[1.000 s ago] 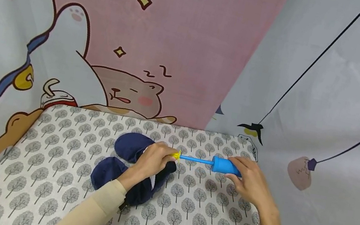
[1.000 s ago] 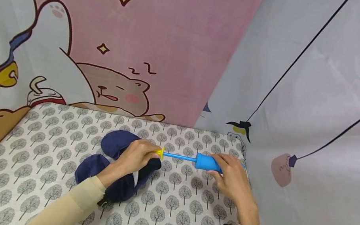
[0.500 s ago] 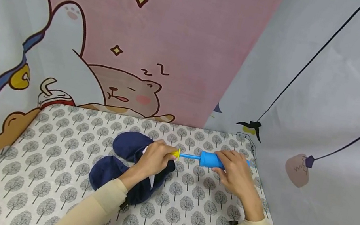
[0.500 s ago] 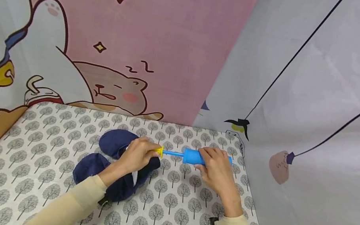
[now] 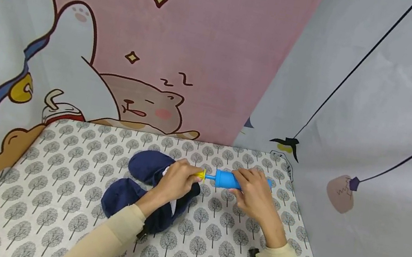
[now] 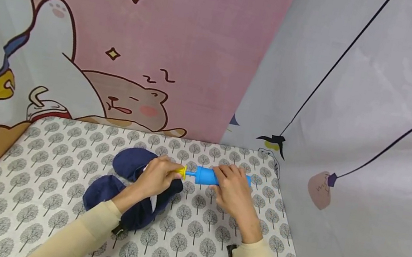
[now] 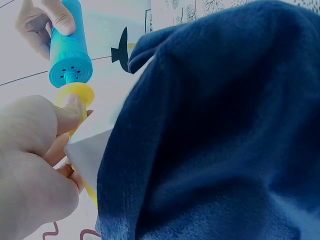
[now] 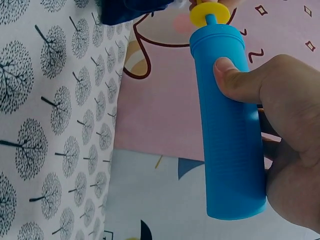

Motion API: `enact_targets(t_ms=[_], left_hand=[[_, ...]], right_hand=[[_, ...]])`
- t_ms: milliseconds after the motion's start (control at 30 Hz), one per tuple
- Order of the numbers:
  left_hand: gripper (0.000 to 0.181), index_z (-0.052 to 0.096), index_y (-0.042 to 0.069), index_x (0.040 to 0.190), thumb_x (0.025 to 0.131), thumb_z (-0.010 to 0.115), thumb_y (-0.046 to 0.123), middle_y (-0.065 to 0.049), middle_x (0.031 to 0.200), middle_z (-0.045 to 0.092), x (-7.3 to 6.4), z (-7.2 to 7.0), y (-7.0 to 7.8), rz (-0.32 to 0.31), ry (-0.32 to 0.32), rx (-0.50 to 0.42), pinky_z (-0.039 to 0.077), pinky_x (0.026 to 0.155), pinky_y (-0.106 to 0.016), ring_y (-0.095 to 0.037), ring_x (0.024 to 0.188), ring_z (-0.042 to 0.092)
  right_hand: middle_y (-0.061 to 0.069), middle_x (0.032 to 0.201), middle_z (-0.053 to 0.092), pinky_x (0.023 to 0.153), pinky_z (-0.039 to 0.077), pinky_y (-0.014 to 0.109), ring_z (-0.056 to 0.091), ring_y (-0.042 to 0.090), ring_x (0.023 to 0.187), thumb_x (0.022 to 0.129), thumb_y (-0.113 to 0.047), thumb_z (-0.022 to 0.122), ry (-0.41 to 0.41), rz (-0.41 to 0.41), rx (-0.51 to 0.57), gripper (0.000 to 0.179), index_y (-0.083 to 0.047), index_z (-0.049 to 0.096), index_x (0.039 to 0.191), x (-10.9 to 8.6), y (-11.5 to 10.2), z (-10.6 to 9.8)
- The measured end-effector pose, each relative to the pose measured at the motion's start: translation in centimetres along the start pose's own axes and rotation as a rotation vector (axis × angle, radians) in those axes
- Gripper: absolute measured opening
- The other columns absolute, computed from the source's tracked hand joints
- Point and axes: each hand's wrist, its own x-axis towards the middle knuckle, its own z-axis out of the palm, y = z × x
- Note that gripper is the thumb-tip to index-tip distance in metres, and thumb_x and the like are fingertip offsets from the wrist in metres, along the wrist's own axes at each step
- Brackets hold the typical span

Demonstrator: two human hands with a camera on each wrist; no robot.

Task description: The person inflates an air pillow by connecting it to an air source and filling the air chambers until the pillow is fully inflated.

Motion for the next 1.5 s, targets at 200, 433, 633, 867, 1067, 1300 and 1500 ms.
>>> enact_targets(t_ms=[200,433,633,867,1067,1300,1500], left_hand=[[0.026,0.087,0.004,0.123,0.098,0.087,0.013,-0.011,0.102,0.089,0.1,-0.1,0.1,0.007,-0.014,-0.028,0.053,0.069,-0.029,-0.022,0.079,0.067],[0.025,0.088,0.007,0.122,0.098,0.088,0.016,-0.009,0.103,0.089,0.3,-0.4,-0.3,0.037,-0.062,-0.041,0.047,0.067,-0.024,-0.016,0.074,0.058],[0.023,0.088,0.008,0.122,0.101,0.086,0.017,-0.008,0.107,0.089,0.3,-0.9,-0.7,0.06,-0.096,-0.08,0.053,0.072,-0.026,-0.018,0.081,0.067],[0.023,0.087,0.009,0.124,0.103,0.084,0.018,-0.007,0.111,0.089,0.2,-1.3,-1.1,0.071,-0.128,-0.098,0.061,0.082,-0.035,-0.023,0.095,0.078],[0.024,0.087,0.009,0.126,0.104,0.083,0.018,-0.008,0.114,0.088,0.1,-1.4,-1.4,0.069,-0.145,-0.107,0.062,0.084,-0.035,-0.024,0.098,0.078],[0.026,0.086,0.009,0.127,0.104,0.084,0.019,-0.008,0.115,0.088,-0.1,-1.4,-1.9,0.069,-0.136,-0.123,0.064,0.087,-0.037,-0.026,0.103,0.079],[0.02,0.087,0.008,0.122,0.104,0.082,0.016,-0.008,0.112,0.087,-0.1,-1.7,-2.1,0.098,-0.136,-0.142,0.065,0.089,-0.04,-0.026,0.102,0.079]], right_hand=[[0.019,0.126,0.082,0.11,0.057,0.062,0.074,0.04,0.115,0.084,-0.019,0.101,-0.011,0.004,-0.007,0.056,0.002,0.079,0.131,0.6,-0.7,0.4],[0.018,0.131,0.081,0.106,0.057,0.06,0.074,0.039,0.119,0.089,-0.022,0.098,-0.055,0.023,0.025,0.057,0.0,0.077,0.136,0.7,-0.9,0.7],[0.02,0.133,0.08,0.116,0.054,0.068,0.073,0.042,0.124,0.089,-0.023,0.098,-0.063,0.059,0.071,0.057,0.001,0.077,0.137,0.0,-0.1,0.2],[0.02,0.135,0.078,0.114,0.056,0.064,0.072,0.042,0.127,0.089,-0.021,0.098,-0.084,0.104,0.096,0.057,0.0,0.077,0.137,-1.5,1.9,-1.0],[0.021,0.139,0.076,0.118,0.051,0.069,0.07,0.045,0.13,0.09,-0.021,0.097,-0.11,0.161,0.121,0.058,-0.002,0.076,0.141,-2.8,3.4,-1.9],[0.023,0.139,0.076,0.116,0.05,0.073,0.07,0.048,0.129,0.089,-0.021,0.097,-0.111,0.191,0.127,0.059,-0.001,0.076,0.14,-3.7,5.0,-3.0],[0.023,0.138,0.077,0.113,0.052,0.07,0.07,0.049,0.129,0.089,-0.015,0.096,-0.106,0.21,0.13,0.055,-0.002,0.077,0.139,-4.1,5.9,-3.6]])
